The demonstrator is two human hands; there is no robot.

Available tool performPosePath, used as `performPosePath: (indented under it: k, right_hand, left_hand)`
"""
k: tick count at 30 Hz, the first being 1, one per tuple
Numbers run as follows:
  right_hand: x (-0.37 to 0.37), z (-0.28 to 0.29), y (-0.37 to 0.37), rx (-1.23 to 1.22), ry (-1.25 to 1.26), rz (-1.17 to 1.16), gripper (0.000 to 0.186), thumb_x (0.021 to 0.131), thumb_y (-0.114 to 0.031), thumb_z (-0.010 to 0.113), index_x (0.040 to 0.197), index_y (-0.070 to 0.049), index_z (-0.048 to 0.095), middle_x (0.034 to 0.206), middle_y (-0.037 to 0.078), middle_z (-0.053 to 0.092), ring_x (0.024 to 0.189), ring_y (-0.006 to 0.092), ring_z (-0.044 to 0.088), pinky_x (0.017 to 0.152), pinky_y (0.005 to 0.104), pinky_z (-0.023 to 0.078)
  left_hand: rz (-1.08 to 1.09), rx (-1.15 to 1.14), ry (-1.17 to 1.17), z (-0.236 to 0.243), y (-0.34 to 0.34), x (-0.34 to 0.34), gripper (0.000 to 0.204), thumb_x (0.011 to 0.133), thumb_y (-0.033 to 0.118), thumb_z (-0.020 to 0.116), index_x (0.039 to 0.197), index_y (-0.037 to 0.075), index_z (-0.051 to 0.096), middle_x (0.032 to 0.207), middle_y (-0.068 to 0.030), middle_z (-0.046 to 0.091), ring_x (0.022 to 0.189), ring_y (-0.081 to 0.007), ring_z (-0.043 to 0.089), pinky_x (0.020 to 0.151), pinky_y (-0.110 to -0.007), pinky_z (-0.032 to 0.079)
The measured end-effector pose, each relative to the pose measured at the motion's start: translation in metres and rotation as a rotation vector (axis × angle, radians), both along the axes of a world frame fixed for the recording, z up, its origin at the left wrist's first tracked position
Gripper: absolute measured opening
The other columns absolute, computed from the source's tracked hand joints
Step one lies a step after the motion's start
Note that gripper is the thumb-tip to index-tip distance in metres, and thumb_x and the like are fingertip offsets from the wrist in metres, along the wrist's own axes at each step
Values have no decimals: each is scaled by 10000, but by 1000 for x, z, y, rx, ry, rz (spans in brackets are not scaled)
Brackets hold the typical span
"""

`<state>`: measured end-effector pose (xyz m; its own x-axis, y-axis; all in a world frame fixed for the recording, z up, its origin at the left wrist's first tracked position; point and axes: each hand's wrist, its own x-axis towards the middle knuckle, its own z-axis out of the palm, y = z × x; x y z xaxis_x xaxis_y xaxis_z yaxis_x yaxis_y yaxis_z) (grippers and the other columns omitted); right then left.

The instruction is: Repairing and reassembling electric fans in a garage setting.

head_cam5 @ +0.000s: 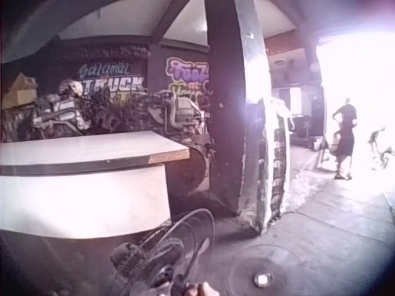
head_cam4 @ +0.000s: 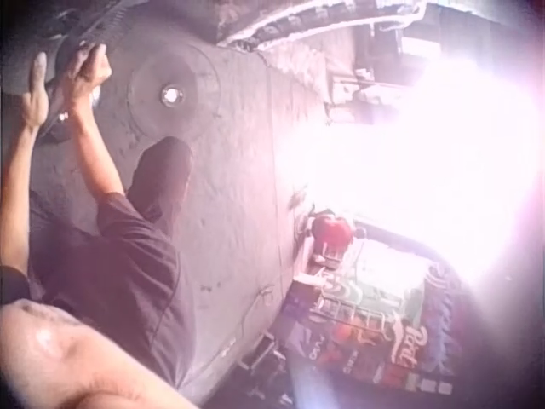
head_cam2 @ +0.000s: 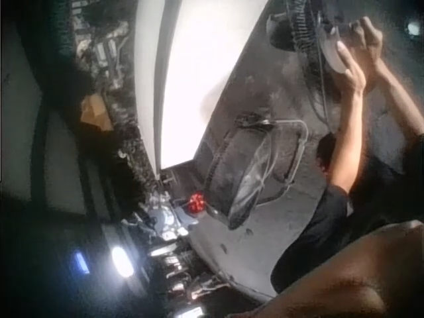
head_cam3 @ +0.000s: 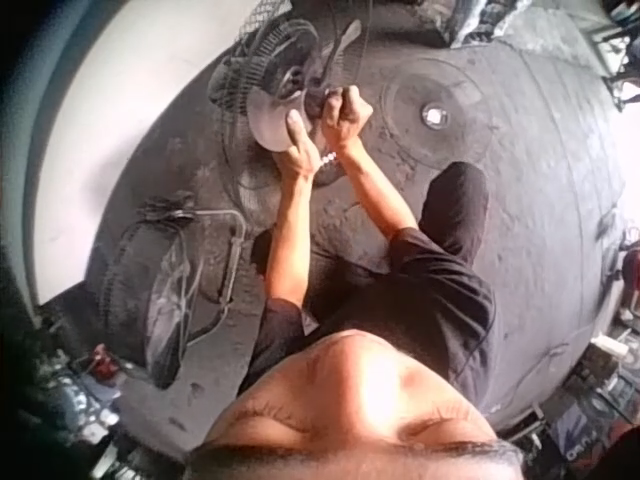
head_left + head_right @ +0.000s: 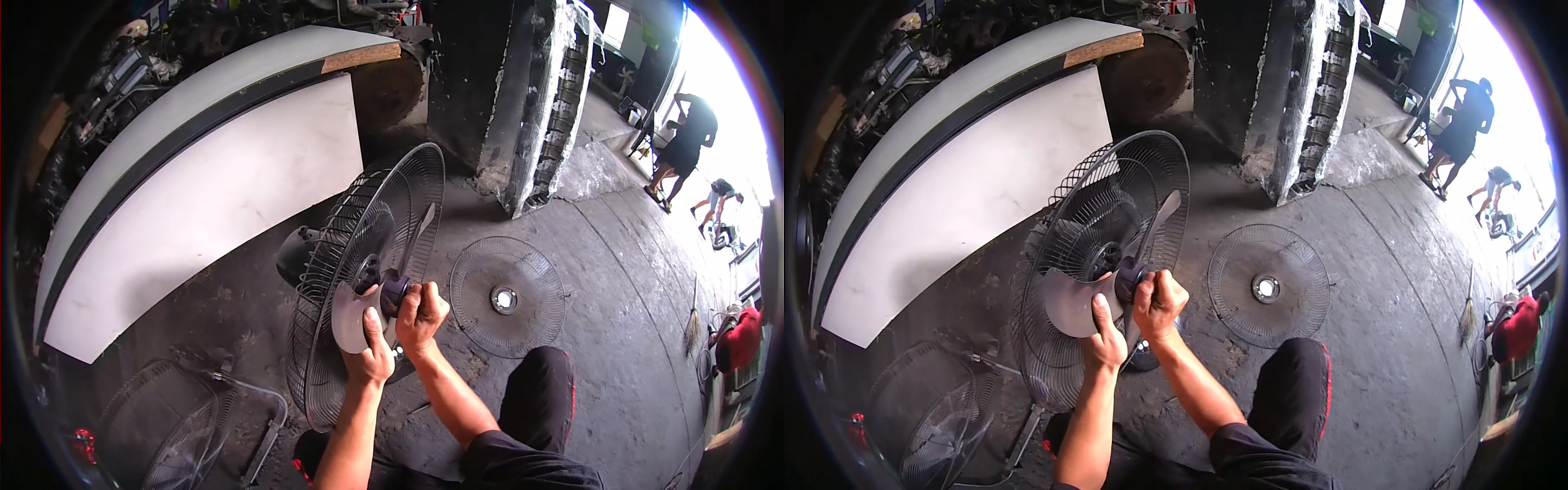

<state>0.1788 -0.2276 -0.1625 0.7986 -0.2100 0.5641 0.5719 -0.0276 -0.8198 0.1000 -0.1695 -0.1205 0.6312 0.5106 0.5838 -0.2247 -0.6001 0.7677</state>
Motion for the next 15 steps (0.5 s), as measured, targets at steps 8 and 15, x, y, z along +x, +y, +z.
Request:
performPosePath:
  k: [8, 15]
  right_hand:
    - [50, 24, -11, -318, -710, 217, 122, 628, -6, 597, 709, -9, 506, 572, 102, 470, 438, 274, 458, 425, 375, 376]
    - [24, 55, -49, -312, 838, 905, 276, 898, -317, 520, 919, -43, 541, 722, 46, 587, 578, 116, 533, 485, 268, 396]
  left_hand:
    - [179, -250, 42, 9, -5, 3, 426, 989, 293, 366, 1146, -61, 542, 1131, -186, 585, 1023, -275, 572, 898, -359, 430]
    - [9, -119, 2, -3, 8, 4, 348, 982, 220, 364, 1120, -20, 576, 1097, -169, 605, 1021, -309, 574, 898, -375, 420]
